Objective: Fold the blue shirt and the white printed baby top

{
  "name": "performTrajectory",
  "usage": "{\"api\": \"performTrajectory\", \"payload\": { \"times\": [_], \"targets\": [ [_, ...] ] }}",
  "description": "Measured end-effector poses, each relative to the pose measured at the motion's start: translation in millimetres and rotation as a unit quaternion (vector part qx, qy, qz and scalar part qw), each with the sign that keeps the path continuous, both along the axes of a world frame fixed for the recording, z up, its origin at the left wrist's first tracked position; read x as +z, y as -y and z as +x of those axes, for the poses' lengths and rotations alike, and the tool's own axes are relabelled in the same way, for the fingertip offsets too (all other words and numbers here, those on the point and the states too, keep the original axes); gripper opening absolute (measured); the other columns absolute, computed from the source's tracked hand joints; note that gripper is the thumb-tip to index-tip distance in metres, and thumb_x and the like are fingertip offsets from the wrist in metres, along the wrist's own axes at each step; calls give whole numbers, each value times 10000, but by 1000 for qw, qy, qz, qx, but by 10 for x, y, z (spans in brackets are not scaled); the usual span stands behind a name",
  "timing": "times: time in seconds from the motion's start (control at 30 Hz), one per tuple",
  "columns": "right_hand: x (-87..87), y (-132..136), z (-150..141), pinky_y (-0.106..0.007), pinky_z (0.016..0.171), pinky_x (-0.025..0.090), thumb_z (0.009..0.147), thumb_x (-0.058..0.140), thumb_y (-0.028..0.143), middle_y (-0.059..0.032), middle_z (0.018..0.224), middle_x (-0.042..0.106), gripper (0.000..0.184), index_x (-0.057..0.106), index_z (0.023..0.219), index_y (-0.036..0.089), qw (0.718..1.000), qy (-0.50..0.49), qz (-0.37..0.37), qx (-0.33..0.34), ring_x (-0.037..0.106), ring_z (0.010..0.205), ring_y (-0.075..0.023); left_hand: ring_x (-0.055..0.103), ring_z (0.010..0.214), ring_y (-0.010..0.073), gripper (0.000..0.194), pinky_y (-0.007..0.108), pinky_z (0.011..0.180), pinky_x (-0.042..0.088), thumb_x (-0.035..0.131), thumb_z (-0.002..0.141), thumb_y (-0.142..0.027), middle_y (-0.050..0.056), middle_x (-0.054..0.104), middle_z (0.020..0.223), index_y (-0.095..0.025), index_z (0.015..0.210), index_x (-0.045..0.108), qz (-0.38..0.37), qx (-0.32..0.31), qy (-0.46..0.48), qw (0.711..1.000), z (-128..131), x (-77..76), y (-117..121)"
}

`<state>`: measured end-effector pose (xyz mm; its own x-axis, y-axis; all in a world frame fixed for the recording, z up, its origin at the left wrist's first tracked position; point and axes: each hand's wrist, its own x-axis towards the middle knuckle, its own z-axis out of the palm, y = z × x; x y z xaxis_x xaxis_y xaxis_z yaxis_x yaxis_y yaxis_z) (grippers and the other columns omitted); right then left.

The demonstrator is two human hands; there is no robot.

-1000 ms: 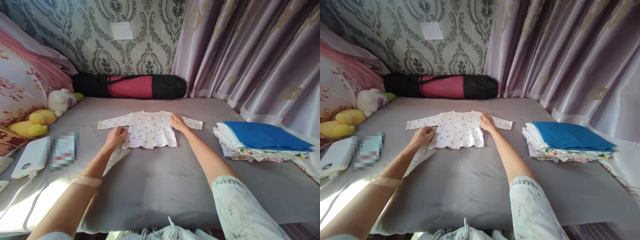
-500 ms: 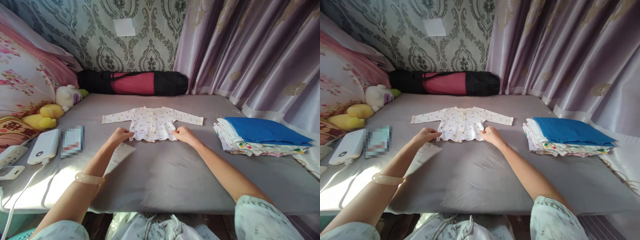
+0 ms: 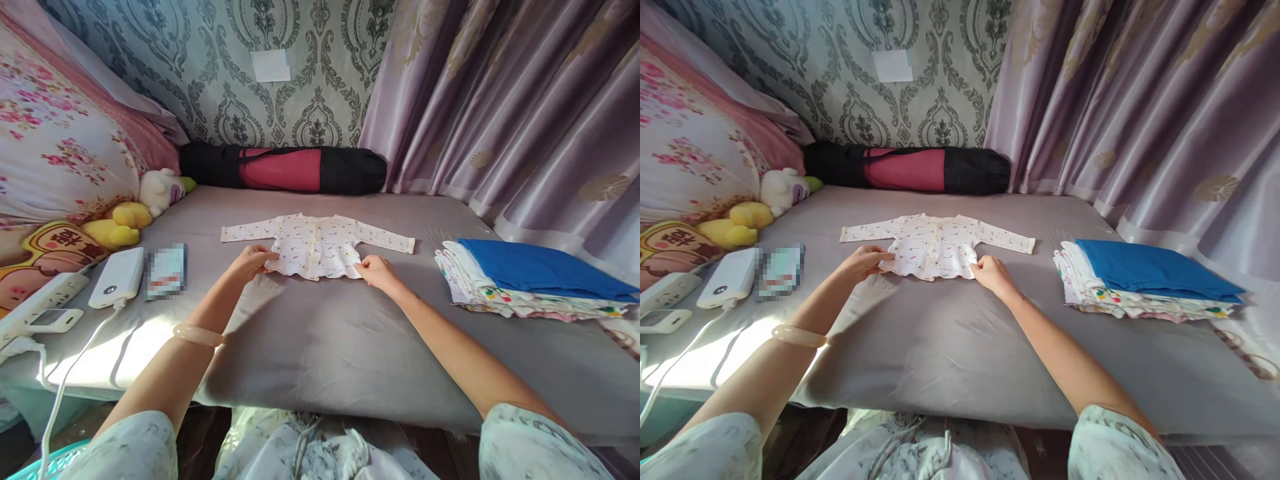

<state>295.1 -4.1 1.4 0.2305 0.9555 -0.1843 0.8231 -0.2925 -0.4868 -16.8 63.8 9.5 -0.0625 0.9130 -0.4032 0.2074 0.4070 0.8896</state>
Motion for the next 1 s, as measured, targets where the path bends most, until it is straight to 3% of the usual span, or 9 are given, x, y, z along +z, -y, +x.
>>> {"api": "performTrajectory", "payload": {
  "times": [0.2, 0.3, 0.4, 0.47, 0.57, 0.63, 0.77, 0.87, 1.0],
  "targets": [
    [-64, -29, 30, -207, 510, 364, 823, 572, 362, 48, 592, 619, 166, 583, 899, 214, 998, -55, 3, -14, 554, 480, -108, 593, 557, 114, 364, 237, 546, 507, 855, 551, -237, 13, 634, 654, -145, 779, 586, -13, 6, 117, 993, -122, -80, -35],
    [-76, -35, 39, -210, 537, 361, 818, 577, 345, 20, 712, 669, 171, 577, 931, 216, 999, -32, 11, -12, 586, 579, -119, 524, 482, 85, 392, 211, 493, 446, 856, 531, -239, -23, 588, 583, -152, 800, 585, 13, -6, 65, 998, -184, -124, -38],
    [-22, 2, 4, -222, 570, 353, 815, 574, 337, -26, 909, 700, 180, 582, 953, 221, 1000, 26, 14, 1, 625, 774, -159, 477, 462, 89, 365, 216, 476, 392, 808, 573, -289, -45, 554, 568, -168, 832, 581, 71, -49, -59, 995, -232, -142, -32],
    [43, 42, -36, -235, 590, 347, 827, 560, 331, -50, 1007, 695, 198, 586, 989, 221, 997, 71, 11, 17, 623, 885, -190, 521, 535, 119, 311, 231, 520, 402, 744, 623, -295, -27, 588, 642, -181, 866, 588, 124, -97, -177, 972, -258, -134, -19],
    [147, 70, -59, -251, 606, 346, 851, 537, 333, -72, 1035, 690, 213, 594, 1015, 210, 993, 110, -9, 47, 623, 910, -211, 596, 743, 178, 252, 251, 641, 429, 647, 693, -273, 9, 637, 783, -203, 930, 598, 189, -171, -342, 904, -272, -95, 8],
    [201, 34, -18, -257, 617, 355, 861, 541, 387, -68, 994, 695, 225, 614, 982, 212, 991, 117, -21, 63, 627, 887, -214, 602, 869, 211, 251, 272, 717, 437, 603, 735, -264, 37, 643, 877, -212, 981, 594, 230, -184, -413, 862, -234, -59, 29],
    [224, -184, 161, -274, 722, 404, 907, 501, 375, -62, 1031, 685, 230, 638, 1013, 223, 986, 144, 55, 62, 613, 966, -218, 586, 952, 236, 223, 323, 818, 442, 536, 849, -301, 80, 631, 966, -201, 1038, 600, 357, -230, -415, 805, 100, -1, 110],
    [168, -393, 265, -293, 831, 420, 913, 445, 200, -79, 1205, 623, 281, 620, 1132, 219, 967, 190, 137, 96, 569, 1088, -223, 593, 900, 216, 194, 326, 818, 453, 504, 904, -311, 83, 642, 942, -190, 997, 625, 421, -337, -345, 768, 605, 1, 237],
    [95, -578, 280, -314, 874, 430, 899, 369, 99, -96, 1262, 574, 393, 605, 1189, 221, 945, 237, 148, 168, 534, 1139, -233, 589, 967, 229, 208, 349, 858, 459, 501, 928, -299, 99, 649, 1032, -183, 1044, 628, 467, -436, -306, 705, 1286, -73, 411]
  ]
}}
